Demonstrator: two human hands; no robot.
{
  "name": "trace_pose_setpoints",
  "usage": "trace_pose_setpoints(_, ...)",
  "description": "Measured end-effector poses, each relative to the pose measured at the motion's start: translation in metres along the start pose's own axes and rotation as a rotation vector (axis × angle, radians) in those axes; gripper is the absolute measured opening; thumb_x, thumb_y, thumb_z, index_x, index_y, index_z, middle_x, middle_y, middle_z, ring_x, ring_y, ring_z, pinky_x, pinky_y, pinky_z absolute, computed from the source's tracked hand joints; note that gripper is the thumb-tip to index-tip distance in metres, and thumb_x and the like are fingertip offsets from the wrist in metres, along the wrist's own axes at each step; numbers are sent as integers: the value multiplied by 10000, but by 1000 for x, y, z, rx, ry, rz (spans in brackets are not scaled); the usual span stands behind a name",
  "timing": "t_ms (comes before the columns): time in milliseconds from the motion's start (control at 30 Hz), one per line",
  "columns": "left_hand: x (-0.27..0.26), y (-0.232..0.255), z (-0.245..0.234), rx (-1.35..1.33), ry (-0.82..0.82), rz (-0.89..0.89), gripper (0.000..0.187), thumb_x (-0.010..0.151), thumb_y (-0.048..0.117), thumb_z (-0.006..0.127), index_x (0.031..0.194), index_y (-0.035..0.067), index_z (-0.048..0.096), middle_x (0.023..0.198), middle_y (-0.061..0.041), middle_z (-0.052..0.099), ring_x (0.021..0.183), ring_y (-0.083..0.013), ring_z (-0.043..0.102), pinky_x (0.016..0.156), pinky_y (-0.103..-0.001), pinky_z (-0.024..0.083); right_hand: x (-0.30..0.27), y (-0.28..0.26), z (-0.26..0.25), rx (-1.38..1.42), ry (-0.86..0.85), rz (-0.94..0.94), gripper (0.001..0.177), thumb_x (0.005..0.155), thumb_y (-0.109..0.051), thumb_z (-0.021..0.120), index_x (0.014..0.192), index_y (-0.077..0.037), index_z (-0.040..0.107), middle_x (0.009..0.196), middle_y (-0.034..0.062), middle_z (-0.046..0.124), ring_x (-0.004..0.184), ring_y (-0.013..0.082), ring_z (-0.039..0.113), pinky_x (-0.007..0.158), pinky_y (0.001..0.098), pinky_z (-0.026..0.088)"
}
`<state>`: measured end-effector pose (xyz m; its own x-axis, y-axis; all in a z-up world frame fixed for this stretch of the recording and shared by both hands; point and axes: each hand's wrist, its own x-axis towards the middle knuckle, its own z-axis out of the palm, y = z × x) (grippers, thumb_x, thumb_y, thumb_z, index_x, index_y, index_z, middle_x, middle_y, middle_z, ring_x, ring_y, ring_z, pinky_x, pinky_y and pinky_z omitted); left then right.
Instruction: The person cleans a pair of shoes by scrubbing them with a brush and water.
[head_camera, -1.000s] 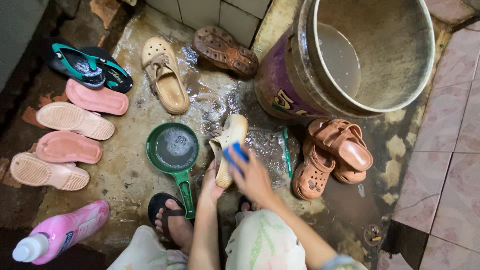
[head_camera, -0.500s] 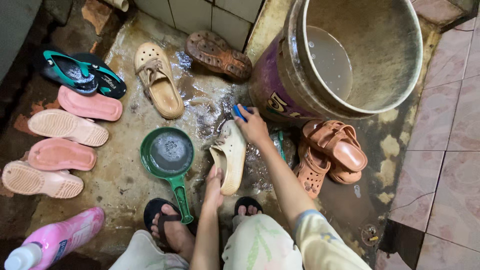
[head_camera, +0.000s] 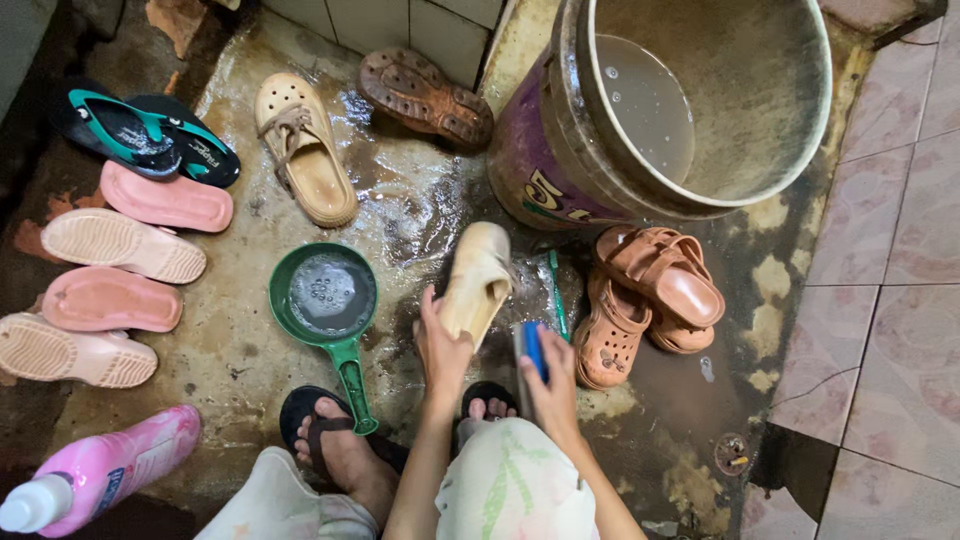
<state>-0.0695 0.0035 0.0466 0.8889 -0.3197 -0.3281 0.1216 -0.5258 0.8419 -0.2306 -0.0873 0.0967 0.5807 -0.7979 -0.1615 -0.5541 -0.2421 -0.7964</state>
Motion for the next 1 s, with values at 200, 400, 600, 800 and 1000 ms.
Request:
trace_pose_setpoints(200, -11, -6, 9, 139, 218, 510, 862, 693, -126, 671, 1481, 46, 365, 1240, -117, 723, 1205, -328, 628, 1141, -574, 305, 25, -51, 16, -157, -184, -491, 468, 1008, -364, 642, 1401, -117, 585, 1520, 219, 512, 1361, 434, 548, 1134, 498, 428)
trace_pose_setpoints(400, -14, -43, 12, 34, 224, 334, 698, 760, -195, 614, 1397, 47, 461, 1223, -158, 692, 1191, -327, 626, 1073, -451, 457, 116, -69, 37, -661, -250, -248, 413, 983, -368, 573, 1385, -272, 588, 1442, 96, 556, 866, 386, 664, 704, 490, 575)
trace_pose_setpoints(600, -11, -35, 15, -25, 280, 496, 655, 773, -174, 632, 1375, 28, 469, 1243, -178, 681, 1200, -351, 634, 1078, -458, 461, 84, -56, 41, -497, -178, -366, 434, 1011, -339, 591, 1424, -206, 574, 1391, 115, 612, 899, 393, 683, 836, 521, 562)
trace_pose_setpoints(800, -10, -40, 3, -81, 335, 367, 580, 788, -160, 618, 1310, 65, 503, 1248, -157, 691, 1190, -342, 655, 1048, -434, 503, 109, -74, 37, -631, -274, -360, 490, 922, -316, 625, 1407, -260, 584, 1502, 119, 512, 921, 401, 669, 808, 504, 561)
trace_pose_setpoints(1000, -1, -44, 14, -241, 373, 217, 532, 847, -89, 596, 1341, 95, 522, 1275, -128, 697, 1205, -313, 670, 1032, -418, 514, 149, -160, 90, -287, -509, -693, 616, 781, -315, 732, 1381, -221, 627, 1437, 217, 484, 1096, 445, 636, 925, 497, 548)
